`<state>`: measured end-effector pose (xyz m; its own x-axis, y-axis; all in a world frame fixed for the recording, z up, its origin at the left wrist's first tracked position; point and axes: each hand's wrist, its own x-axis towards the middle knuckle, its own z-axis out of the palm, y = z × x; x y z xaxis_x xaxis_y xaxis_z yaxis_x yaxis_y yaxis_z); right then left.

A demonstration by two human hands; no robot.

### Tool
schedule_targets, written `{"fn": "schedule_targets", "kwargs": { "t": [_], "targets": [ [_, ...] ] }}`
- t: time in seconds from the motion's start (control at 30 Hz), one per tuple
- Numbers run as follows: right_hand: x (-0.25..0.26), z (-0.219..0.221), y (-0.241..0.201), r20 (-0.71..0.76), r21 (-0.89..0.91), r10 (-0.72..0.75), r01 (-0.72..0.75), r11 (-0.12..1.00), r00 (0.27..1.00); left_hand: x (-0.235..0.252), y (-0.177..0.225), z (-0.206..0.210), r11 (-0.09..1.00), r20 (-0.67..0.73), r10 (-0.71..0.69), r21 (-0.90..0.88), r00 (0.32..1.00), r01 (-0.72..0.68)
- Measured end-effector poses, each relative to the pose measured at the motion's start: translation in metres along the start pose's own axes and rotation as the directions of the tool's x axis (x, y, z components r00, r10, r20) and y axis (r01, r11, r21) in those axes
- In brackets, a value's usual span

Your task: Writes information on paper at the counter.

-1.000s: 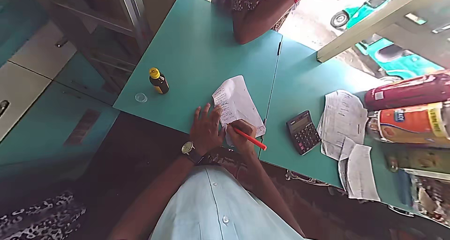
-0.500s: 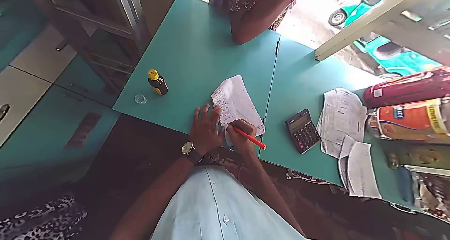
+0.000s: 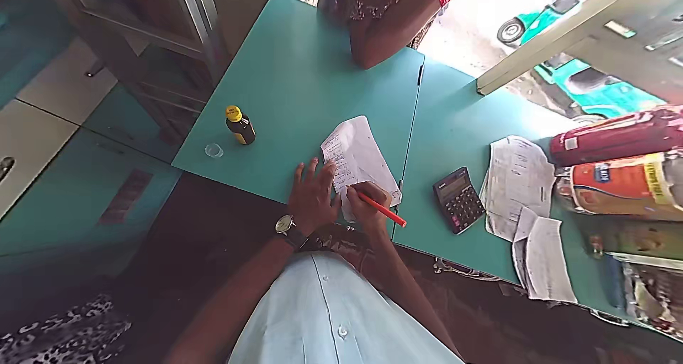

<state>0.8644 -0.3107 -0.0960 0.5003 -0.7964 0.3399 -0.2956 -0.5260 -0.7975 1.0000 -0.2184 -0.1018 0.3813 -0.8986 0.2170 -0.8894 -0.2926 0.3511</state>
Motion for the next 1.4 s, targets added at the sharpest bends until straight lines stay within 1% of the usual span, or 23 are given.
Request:
{"fn": "schedule_targets", "kwargs": {
  "t": [0.1, 0.17, 0.27, 0.4, 0.73, 0.9, 1.2, 1.4],
  "targets": [
    [0.005, -0.004, 0.001, 0.066, -0.029, -0.032, 0.034, 0.999, 0.997, 0.000, 0.000, -0.001, 1.000, 0.001, -0.004, -0.004, 1.000, 0.004],
    [0.008, -0.006, 0.005, 0.101, -0.002, -0.069, 0.069, 0.998, 0.993, -0.001, -0.001, 0.000, 1.000, 0.000, -0.007, -0.009, 1.000, 0.007],
    [0.009, -0.009, 0.009, 0.108, 0.032, -0.092, 0.089, 0.996, 0.990, -0.001, 0.001, 0.001, 1.000, -0.009, -0.006, -0.014, 1.000, 0.006],
    [0.008, -0.009, 0.008, 0.109, 0.035, -0.075, 0.071, 0.997, 0.991, -0.001, -0.001, 0.000, 1.000, -0.020, -0.004, -0.007, 1.000, 0.003],
    [0.007, -0.010, 0.009, 0.077, 0.049, -0.059, 0.055, 0.997, 0.995, -0.001, 0.001, -0.001, 1.000, 0.000, -0.001, -0.004, 1.000, 0.001],
    [0.007, -0.008, 0.013, 0.057, 0.056, -0.045, 0.042, 0.998, 0.997, -0.002, 0.000, 0.002, 1.000, -0.013, 0.009, 0.021, 1.000, -0.008],
    [0.006, -0.009, 0.008, 0.051, 0.007, -0.022, 0.022, 1.000, 0.998, -0.002, 0.000, 0.003, 1.000, -0.018, 0.009, 0.021, 1.000, -0.008],
    [0.009, -0.013, 0.010, -0.012, 0.050, -0.045, 0.046, 0.998, 0.999, 0.000, 0.001, -0.002, 1.000, 0.005, -0.001, 0.009, 1.000, 0.001]
  ]
}}
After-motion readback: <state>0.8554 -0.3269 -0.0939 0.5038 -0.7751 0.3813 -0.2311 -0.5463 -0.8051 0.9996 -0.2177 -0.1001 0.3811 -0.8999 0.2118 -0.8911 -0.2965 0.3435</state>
